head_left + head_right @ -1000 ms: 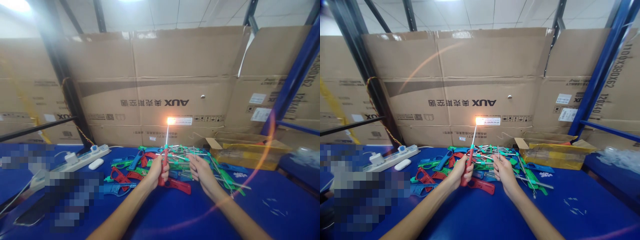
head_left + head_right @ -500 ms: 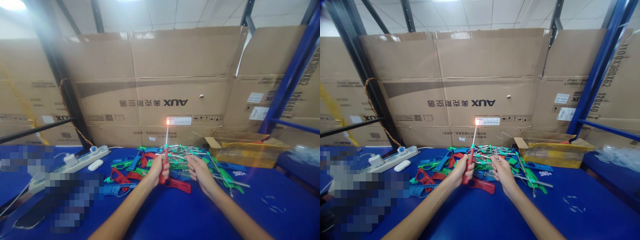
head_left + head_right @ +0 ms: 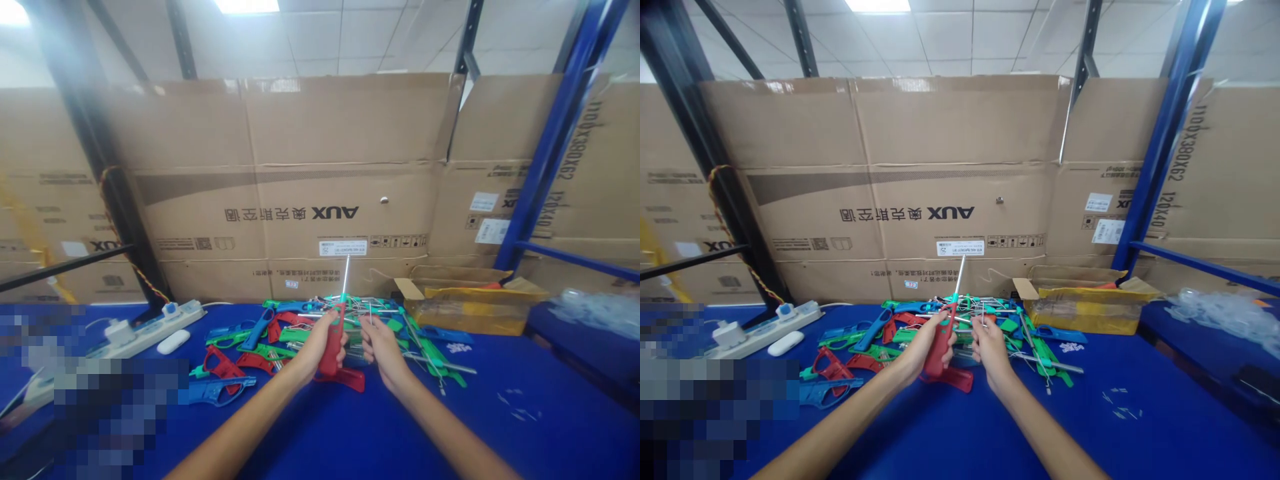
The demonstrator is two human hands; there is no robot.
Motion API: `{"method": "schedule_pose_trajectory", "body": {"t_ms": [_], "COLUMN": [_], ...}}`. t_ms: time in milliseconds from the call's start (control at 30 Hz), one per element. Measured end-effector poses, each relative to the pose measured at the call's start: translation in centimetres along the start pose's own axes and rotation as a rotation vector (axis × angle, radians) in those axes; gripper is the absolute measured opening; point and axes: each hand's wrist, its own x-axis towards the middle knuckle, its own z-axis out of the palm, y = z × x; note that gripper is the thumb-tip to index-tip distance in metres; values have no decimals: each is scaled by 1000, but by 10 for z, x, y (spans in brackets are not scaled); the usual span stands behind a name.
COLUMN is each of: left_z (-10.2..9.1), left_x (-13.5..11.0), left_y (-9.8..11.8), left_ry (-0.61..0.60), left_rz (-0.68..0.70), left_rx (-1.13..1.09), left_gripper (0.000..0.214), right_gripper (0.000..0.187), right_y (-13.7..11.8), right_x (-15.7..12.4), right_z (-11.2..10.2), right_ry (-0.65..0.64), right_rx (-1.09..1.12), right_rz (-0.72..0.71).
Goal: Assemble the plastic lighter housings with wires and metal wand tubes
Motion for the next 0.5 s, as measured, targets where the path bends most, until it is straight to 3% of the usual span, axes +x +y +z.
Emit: {"method": "schedule_pose_trajectory", "body": {"t_ms": [167,233,267,400,500], "left_z": [42,71,87,145,170], "left_x": [31,50,61,110,149], "left_y": [30,48,56,84,96], "left_ry": [15,40,39,26,-7], "left_rz": [261,564,619,705,682], "left_rx": [185,754,841,1012,1088], "left_gripper": [35,40,36,36,30], "right_gripper": [44,40,37,27,23], "right_y": [7,8,8,-1,-7], "right_x": [4,7,8,7,-2], "right_z": [1,2,2,-1,-4], "right_ry": [3,10,14,21,0], "right_rx": [-19,-47,-65,-147,-203], "right_rz": [-69,-121,-156,-316,-415]}}
